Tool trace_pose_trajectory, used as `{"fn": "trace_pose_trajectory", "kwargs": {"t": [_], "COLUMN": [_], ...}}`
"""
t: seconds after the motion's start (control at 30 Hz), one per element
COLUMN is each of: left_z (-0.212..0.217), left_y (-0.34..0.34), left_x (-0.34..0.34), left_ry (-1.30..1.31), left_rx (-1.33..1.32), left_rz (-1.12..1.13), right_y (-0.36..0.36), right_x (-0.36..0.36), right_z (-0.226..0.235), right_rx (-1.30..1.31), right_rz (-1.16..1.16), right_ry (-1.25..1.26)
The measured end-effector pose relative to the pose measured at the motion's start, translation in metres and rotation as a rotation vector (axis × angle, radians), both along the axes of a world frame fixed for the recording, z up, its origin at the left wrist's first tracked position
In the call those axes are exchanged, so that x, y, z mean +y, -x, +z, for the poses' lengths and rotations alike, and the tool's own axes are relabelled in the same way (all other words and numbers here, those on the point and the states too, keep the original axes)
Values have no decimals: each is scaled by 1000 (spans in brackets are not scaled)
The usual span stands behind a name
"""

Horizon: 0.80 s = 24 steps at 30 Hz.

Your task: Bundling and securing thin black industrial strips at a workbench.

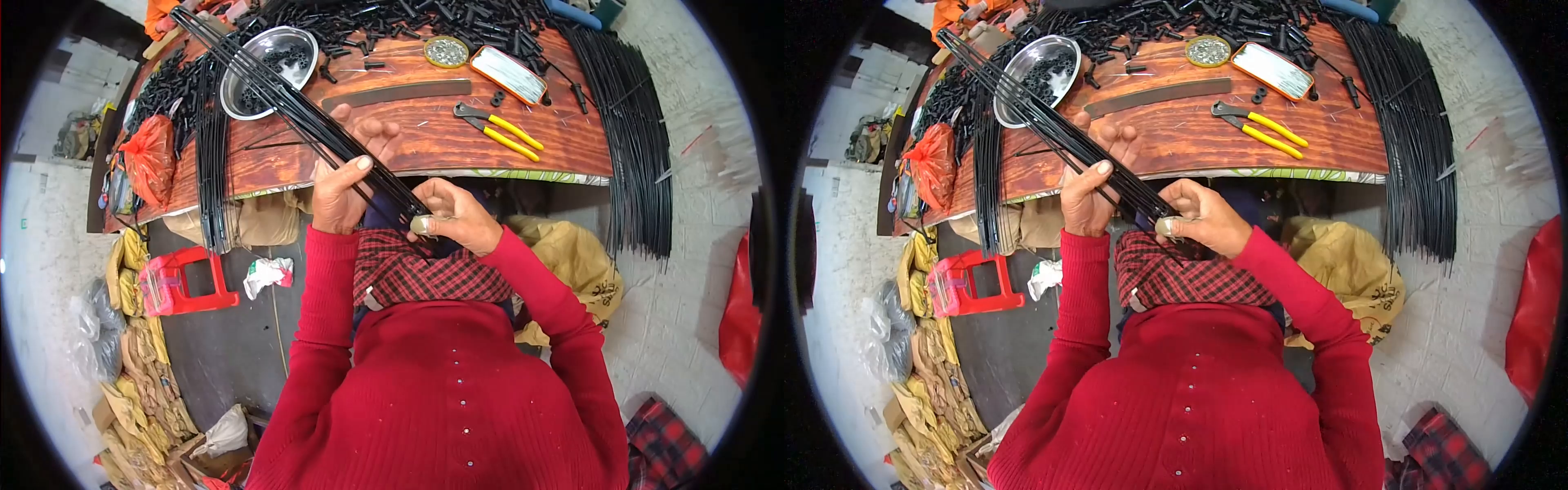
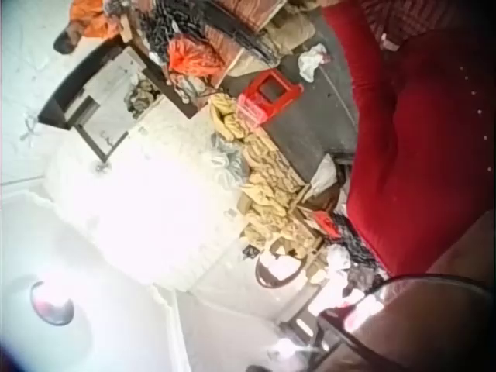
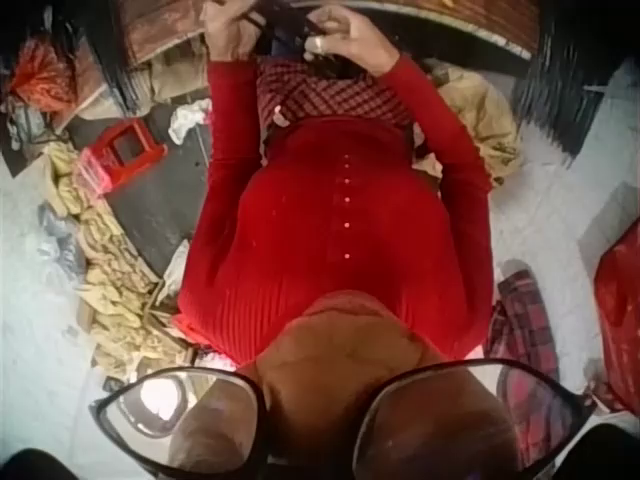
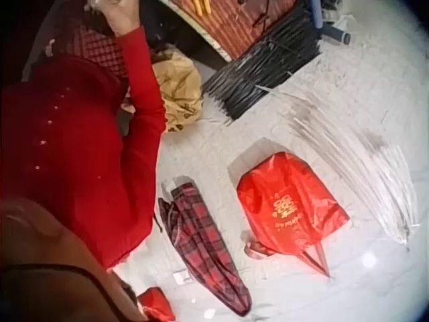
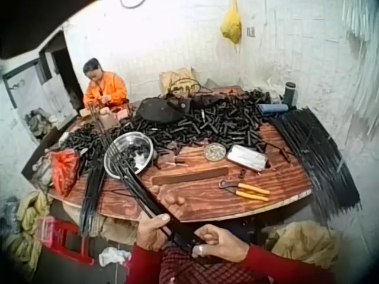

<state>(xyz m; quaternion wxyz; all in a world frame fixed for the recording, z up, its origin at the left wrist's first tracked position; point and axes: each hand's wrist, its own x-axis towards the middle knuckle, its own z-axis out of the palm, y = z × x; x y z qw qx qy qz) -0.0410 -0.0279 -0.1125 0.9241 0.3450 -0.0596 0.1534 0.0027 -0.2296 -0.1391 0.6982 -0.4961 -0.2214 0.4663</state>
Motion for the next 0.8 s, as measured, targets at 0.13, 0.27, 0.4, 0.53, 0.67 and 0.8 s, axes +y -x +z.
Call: {"fn": "trace_pose_trajectory", "kwargs": {"t": [0.13, 0.27, 0.4, 0.53, 0.67, 0.8], "left_z": [13, -1, -1, 6, -12, 12], "left_y": [12, 15, 13, 17, 25, 54], "left_x": [-5, -15, -35, -46, -37, 7], "left_ry": [-65, -90, -92, -107, -212, -379], "left_rx": [30, 54, -49, 88, 153, 341], "left_rz": [48, -32, -233, -149, -19, 184], "right_y": [5, 10, 19, 18, 25, 28], "right_x": [1, -10, -21, -22, 1, 24], "right_z": [1, -1, -8, -17, -34, -15], "right_rx": [41, 2, -72, -103, -223, -210], "right_rz": [25, 109, 77, 68, -114, 15], "right_ry": [-37, 41, 45, 19, 72, -7]}}
